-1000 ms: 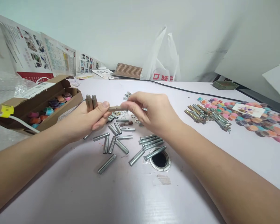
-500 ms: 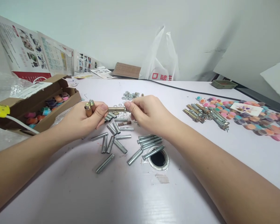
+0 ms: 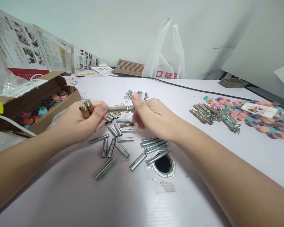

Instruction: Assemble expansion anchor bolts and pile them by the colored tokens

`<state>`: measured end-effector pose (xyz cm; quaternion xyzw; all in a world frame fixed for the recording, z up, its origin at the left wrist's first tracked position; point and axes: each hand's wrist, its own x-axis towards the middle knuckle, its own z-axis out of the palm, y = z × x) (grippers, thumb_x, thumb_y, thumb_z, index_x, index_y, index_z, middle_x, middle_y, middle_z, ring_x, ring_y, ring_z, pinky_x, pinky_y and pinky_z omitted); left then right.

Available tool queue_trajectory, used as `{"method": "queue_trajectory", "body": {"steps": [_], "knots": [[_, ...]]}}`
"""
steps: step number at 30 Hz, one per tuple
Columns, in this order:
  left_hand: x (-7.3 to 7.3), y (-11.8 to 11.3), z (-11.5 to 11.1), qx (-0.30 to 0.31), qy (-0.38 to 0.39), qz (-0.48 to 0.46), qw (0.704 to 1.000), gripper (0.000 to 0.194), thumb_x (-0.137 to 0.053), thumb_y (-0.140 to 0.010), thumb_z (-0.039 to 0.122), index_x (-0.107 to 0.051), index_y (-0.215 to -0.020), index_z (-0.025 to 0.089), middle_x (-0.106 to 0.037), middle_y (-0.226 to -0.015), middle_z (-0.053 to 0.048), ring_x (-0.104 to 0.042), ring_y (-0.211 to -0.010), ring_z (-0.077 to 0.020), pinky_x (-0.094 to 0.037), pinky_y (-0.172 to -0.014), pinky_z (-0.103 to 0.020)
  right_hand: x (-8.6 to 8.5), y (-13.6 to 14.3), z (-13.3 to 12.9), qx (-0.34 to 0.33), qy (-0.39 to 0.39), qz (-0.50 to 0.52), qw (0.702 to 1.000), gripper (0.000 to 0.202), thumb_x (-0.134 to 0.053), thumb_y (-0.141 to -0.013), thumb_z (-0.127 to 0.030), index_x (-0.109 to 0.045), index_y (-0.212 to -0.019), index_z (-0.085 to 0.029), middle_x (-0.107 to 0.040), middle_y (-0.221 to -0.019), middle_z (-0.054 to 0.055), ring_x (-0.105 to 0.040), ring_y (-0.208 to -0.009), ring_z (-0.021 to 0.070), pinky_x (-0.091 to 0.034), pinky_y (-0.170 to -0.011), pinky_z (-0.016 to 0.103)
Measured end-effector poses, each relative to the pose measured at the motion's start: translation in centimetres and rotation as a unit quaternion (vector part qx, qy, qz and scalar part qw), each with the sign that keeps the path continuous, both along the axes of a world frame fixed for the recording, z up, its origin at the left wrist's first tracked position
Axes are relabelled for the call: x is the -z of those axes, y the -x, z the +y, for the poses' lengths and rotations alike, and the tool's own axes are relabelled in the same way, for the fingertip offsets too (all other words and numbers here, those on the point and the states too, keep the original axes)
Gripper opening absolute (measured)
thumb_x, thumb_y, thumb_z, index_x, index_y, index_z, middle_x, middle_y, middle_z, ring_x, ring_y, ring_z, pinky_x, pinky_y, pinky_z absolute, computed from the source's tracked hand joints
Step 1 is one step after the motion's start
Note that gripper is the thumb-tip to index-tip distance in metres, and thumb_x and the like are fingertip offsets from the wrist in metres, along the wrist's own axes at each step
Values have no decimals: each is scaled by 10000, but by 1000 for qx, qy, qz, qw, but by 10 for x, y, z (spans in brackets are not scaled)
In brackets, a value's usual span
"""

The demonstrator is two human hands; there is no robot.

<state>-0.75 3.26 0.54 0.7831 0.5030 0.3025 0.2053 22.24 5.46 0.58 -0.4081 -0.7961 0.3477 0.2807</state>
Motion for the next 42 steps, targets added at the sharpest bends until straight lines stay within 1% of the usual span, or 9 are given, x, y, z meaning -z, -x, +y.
{"method": "queue_trajectory", "body": {"steps": [4,9,14,19,23,27,33,37,42], "knots": [[0,0,0,-1,-5,14,1000,548,-386,-1021,438,-485,-546,184,-478,-463,38,-440,-455,-81,-332,-500,-238,0,-3,1,-9,-10,21,1000,580,-588,-823,-762,-614,-729,-190,-540,-596,-3,-435,-505,96,-302,-457,267],[0,0,0,-4,-17,24,1000,511,-393,-1016,401,-473,-559,188,-461,-452,43,-427,-448,-84,-333,-502,-240,-1,-4,1,-12,40,-11,999,789,-239,-943,-782,-598,-582,-179,-531,-530,40,-490,-503,113,-375,-509,289],[-1,-1,-2,-11,-28,32,999,496,-389,-1012,416,-480,-582,187,-472,-464,44,-432,-456,-84,-324,-485,-234,-3,-1,-1,-2,18,51,999,553,-638,-797,-747,-622,-777,-195,-577,-615,8,-466,-516,108,-331,-468,266],[-3,-1,-1,-6,-24,23,999,509,-390,-1013,400,-478,-560,185,-461,-439,50,-427,-429,-77,-339,-486,-227,2,1,1,31,33,38,998,749,-285,-945,-770,-643,-688,-164,-592,-600,59,-536,-564,126,-402,-572,289],[-3,1,-1,-20,-34,28,999,528,-399,-1013,410,-484,-541,187,-461,-426,46,-447,-431,-79,-325,-467,-230,3,2,1,13,2,89,996,547,-626,-831,-721,-637,-917,-181,-610,-680,22,-508,-584,120,-366,-541,273],[-2,1,-1,-15,-44,25,999,515,-396,-1017,426,-489,-568,191,-497,-452,46,-457,-438,-76,-335,-466,-226,5,3,2,24,-7,57,998,690,-387,-935,-749,-615,-649,-164,-578,-606,43,-494,-539,110,-368,-540,286],[-1,1,1,-27,-26,15,999,514,-395,-1015,448,-478,-578,190,-488,-462,48,-445,-446,-73,-343,-473,-226,9,4,1,45,-89,154,983,480,-444,-995,-617,-637,-1088,-188,-678,-903,56,-629,-837,153,-484,-758,291],[1,2,1,-26,-29,10,999,514,-382,-1016,468,-484,-597,189,-496,-474,47,-446,-457,-75,-343,-475,-225,7,8,-2,31,-113,77,990,323,-649,-923,-487,-657,-926,-164,-649,-801,34,-572,-715,133,-442,-641,277],[1,3,1,-23,-44,25,998,507,-378,-1012,479,-461,-601,193,-471,-465,49,-414,-442,-77,-322,-458,-231,10,7,0,57,-52,71,994,588,-397,-1002,-630,-633,-751,-154,-632,-673,48,-577,-640,136,-422,-613,291]]}}
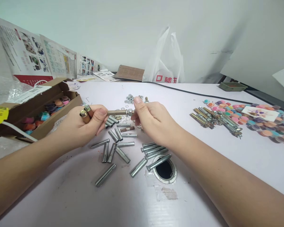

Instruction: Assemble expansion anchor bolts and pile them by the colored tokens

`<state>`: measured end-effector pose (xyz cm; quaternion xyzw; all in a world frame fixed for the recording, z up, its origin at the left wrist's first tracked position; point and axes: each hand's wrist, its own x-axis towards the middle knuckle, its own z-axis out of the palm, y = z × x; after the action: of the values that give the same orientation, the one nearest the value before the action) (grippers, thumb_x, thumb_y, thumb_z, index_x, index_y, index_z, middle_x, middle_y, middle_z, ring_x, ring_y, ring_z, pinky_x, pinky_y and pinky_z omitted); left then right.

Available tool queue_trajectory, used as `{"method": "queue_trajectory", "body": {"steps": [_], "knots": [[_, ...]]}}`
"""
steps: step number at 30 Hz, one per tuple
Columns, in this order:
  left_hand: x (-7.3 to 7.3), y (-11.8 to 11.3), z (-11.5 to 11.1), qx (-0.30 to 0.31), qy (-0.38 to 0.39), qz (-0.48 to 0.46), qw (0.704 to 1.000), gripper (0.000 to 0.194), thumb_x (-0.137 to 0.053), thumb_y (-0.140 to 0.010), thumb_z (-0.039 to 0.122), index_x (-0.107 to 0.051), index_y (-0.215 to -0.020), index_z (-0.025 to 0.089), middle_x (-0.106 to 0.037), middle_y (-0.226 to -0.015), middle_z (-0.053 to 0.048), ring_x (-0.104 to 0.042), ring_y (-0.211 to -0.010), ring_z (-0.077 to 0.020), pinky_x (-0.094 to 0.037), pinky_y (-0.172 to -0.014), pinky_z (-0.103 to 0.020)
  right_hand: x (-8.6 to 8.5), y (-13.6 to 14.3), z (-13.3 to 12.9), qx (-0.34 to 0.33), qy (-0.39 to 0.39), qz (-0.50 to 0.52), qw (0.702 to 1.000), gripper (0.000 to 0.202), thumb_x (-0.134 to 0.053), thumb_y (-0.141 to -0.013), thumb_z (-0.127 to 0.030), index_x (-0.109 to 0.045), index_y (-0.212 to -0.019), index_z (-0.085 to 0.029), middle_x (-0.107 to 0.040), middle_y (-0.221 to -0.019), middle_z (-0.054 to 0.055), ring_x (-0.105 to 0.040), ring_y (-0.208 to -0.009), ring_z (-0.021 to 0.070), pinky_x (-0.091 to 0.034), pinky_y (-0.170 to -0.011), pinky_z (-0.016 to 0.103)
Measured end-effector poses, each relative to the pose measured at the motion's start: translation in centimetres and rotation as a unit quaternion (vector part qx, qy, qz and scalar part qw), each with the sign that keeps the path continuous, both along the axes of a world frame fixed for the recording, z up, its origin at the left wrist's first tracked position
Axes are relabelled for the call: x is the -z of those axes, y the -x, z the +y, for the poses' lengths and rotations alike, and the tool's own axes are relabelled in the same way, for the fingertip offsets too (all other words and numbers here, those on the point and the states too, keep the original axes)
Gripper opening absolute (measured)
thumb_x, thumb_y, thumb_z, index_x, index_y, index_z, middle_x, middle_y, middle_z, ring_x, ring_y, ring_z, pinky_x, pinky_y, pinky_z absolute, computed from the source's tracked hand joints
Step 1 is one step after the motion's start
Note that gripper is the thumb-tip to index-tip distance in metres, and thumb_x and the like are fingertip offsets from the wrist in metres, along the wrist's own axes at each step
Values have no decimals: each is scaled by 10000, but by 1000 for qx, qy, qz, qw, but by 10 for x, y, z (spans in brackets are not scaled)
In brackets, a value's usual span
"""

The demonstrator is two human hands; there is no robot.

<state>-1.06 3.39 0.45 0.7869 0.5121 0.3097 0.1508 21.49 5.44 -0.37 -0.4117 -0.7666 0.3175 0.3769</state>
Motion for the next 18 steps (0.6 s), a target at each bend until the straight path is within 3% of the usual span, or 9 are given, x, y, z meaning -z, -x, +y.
{"method": "queue_trajectory", "body": {"steps": [3,4,6,9,11,14,16,18], "knots": [[-2,2,1,-17,-30,10,999,499,-389,-1007,477,-490,-611,192,-477,-475,43,-423,-450,-81,-314,-456,-234,1,0,0,-23,-28,26,999,433,-592,-939,-574,-647,-1045,-159,-682,-822,45,-602,-734,145,-444,-664,285],[-2,3,2,-19,-45,15,999,492,-396,-1004,475,-505,-617,191,-476,-477,42,-424,-451,-83,-312,-456,-235,1,1,0,-31,-39,22,999,420,-639,-916,-554,-646,-1060,-160,-678,-827,40,-594,-734,143,-436,-652,280],[-2,4,3,-13,-65,24,998,468,-407,-996,466,-543,-643,191,-473,-475,45,-411,-439,-86,-307,-452,-237,0,1,0,-33,-45,-4,998,418,-607,-930,-571,-675,-922,-159,-634,-724,24,-544,-652,125,-395,-594,275],[0,4,4,-3,-74,38,997,421,-420,-983,444,-579,-688,190,-477,-472,51,-394,-430,-90,-312,-459,-238,1,0,0,-12,1,-38,999,627,-406,-985,-660,-665,-711,-159,-585,-618,28,-481,-551,107,-361,-555,285],[2,4,4,0,-78,46,996,400,-433,-974,425,-567,-679,192,-479,-475,50,-396,-445,-94,-315,-472,-235,1,0,0,-8,15,-24,1000,609,-392,-984,-672,-682,-803,-168,-651,-716,44,-558,-629,126,-400,-593,285],[4,5,4,4,-83,40,996,364,-459,-958,397,-553,-671,195,-492,-494,46,-406,-468,-98,-317,-478,-230,0,0,-1,-12,-10,-14,1000,455,-583,-917,-638,-666,-970,-194,-693,-825,38,-588,-697,136,-411,-604,277],[6,5,5,9,-81,30,996,299,-483,-941,352,-580,-706,194,-512,-518,44,-421,-488,-101,-331,-488,-224,-1,1,-1,-9,-10,-38,999,455,-595,-908,-638,-678,-876,-191,-663,-727,28,-522,-591,115,-373,-553,278],[6,6,5,13,-79,25,996,209,-504,-912,284,-613,-759,194,-522,-536,46,-429,-503,-103,-343,-502,-218,-1,1,-1,-4,12,-54,998,586,-465,-957,-672,-661,-707,-180,-632,-646,41,-498,-543,110,-367,-540,287]]}}
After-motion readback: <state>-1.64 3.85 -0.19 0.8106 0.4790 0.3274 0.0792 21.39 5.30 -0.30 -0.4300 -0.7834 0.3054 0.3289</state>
